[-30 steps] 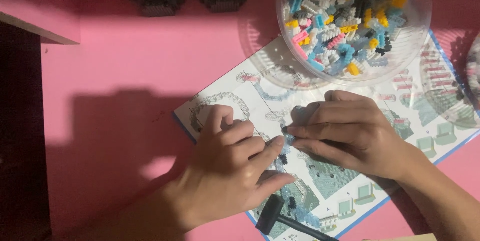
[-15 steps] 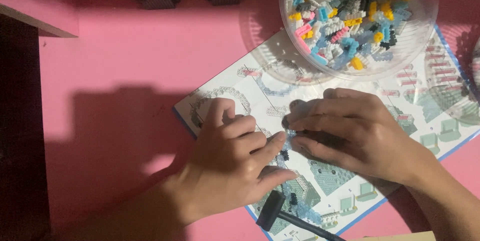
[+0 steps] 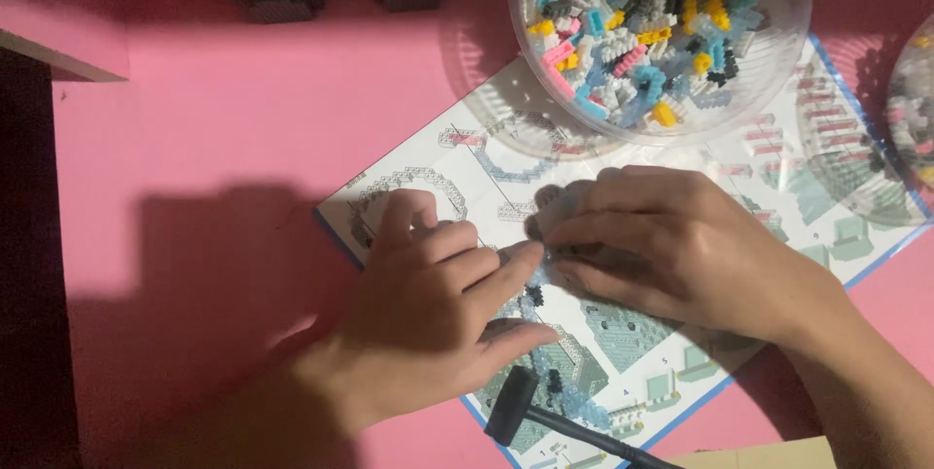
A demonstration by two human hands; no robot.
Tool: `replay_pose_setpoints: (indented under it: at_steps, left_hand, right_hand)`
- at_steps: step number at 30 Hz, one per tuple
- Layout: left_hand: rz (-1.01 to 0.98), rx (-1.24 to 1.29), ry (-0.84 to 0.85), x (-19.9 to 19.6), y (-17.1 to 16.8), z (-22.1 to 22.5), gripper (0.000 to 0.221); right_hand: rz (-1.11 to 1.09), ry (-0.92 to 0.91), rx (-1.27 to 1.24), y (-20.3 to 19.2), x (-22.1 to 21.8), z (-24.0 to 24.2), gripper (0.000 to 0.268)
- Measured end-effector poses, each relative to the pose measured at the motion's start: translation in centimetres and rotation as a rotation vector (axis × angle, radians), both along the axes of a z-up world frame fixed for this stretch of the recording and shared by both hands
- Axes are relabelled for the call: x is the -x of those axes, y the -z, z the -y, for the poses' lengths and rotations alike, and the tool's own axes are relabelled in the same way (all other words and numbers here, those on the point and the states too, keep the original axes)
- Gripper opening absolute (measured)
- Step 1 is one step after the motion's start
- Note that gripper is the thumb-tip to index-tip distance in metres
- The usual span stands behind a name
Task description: Following a printed instruction manual to assemble a model using small interlocking plastic blocks.
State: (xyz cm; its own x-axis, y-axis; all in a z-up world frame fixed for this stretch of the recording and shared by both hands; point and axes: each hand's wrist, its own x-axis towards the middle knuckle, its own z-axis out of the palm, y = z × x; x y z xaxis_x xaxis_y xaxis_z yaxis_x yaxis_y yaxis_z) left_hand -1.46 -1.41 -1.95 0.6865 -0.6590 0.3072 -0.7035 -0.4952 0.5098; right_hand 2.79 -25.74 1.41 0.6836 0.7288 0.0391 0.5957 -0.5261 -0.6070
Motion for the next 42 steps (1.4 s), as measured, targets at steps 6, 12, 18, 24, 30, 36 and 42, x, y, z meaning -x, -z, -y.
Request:
replay_pose_setpoints:
  at_steps: [6, 12, 18, 24, 30, 36, 42]
  left_hand:
    - [0.009, 0.02, 0.007, 0.0, 0.3, 0.2, 0.055]
    - [-0.042, -0.007, 0.023, 0.2, 0.5, 0.0, 0.056]
    - [-0.059, 0.063, 0.037, 0.1, 0.5, 0.0, 0.052]
    - [-0.08, 0.07, 0.003, 0.3, 0.6, 0.1, 0.054]
    - [-0.113, 0.077, 0.024, 0.2, 0.7, 0.1, 0.053]
    - [-0.083, 0.066, -0.008, 0.5, 0.9, 0.2, 0.055]
    - [-0.093, 0.052, 0.025, 0.3, 0.6, 0.0, 0.057]
  right_hand:
    - [-0.023, 0.038, 0.024, 0.5, 0.2, 0.5, 0.028]
    - [-0.034, 0.034, -0.089, 1.7, 1.2, 1.7, 0.043]
    - [-0.1, 0.167, -0.113, 1.7, 1.6, 1.1, 0.044]
    - [-0.113, 0.099, -0.152, 1.6, 1.1, 0.6, 0.032]
    - [-0.117, 0.111, -0.177, 2.0, 1.7, 0.2, 0.019]
    - [-0.081, 0.089, -0.198, 1.9, 1.6, 0.0, 0.021]
    - [-0.106, 0.108, -0.192, 2.3, 1.8, 0.2, 0.022]
